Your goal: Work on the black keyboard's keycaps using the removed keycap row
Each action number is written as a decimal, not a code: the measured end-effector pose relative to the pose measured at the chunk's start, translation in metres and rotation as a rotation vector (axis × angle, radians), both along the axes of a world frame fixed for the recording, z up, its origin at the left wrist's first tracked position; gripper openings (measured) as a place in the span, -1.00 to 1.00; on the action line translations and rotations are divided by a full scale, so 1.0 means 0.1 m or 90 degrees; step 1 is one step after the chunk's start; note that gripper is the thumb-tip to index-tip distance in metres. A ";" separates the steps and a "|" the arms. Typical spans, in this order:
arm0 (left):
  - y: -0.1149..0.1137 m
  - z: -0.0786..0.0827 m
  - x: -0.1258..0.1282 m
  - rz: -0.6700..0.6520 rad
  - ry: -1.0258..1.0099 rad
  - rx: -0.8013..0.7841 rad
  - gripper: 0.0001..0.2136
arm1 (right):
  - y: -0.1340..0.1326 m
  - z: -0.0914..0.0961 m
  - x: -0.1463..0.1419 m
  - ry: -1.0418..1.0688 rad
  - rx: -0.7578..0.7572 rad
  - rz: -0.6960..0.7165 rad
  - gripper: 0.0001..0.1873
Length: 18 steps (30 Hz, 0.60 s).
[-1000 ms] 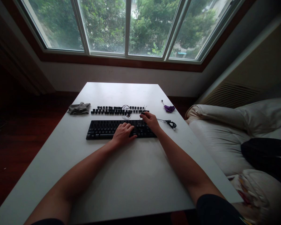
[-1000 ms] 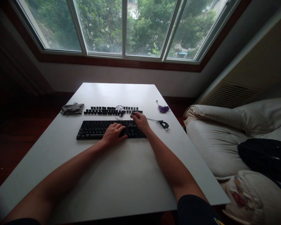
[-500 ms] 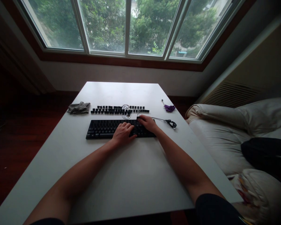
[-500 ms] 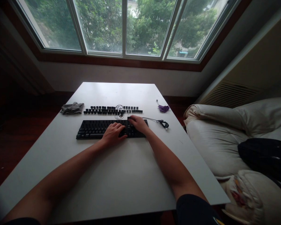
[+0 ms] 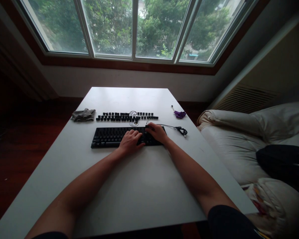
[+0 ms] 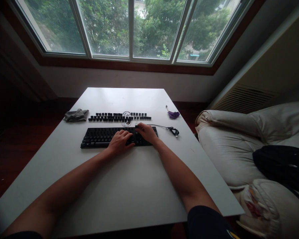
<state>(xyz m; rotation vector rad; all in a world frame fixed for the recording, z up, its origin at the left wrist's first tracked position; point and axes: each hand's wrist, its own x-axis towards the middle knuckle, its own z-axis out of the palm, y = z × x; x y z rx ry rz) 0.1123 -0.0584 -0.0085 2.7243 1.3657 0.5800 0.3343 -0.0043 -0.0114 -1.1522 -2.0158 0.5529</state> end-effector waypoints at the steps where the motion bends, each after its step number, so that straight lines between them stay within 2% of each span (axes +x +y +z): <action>1: 0.00 0.00 0.00 0.001 -0.001 0.000 -0.61 | 0.01 -0.01 0.00 0.014 -0.020 -0.007 -0.73; 3: 0.00 -0.01 0.00 0.004 -0.003 0.001 -0.61 | 0.04 -0.02 0.01 0.077 -0.058 -0.013 -0.68; 7: 0.01 -0.02 0.00 0.008 -0.003 0.000 -0.60 | 0.12 -0.02 0.05 0.317 -0.113 -0.037 -0.62; 8: 0.01 -0.02 0.00 0.008 -0.002 0.000 -0.60 | 0.14 -0.02 0.06 0.342 -0.118 -0.036 -0.62; 12: 0.01 -0.01 0.00 0.006 -0.002 0.002 -0.60 | 0.17 -0.04 0.11 0.295 -0.141 -0.016 -0.62; 18: 0.00 0.00 0.01 0.011 0.001 -0.004 -0.61 | 0.17 -0.05 0.17 0.155 -0.104 -0.021 -0.67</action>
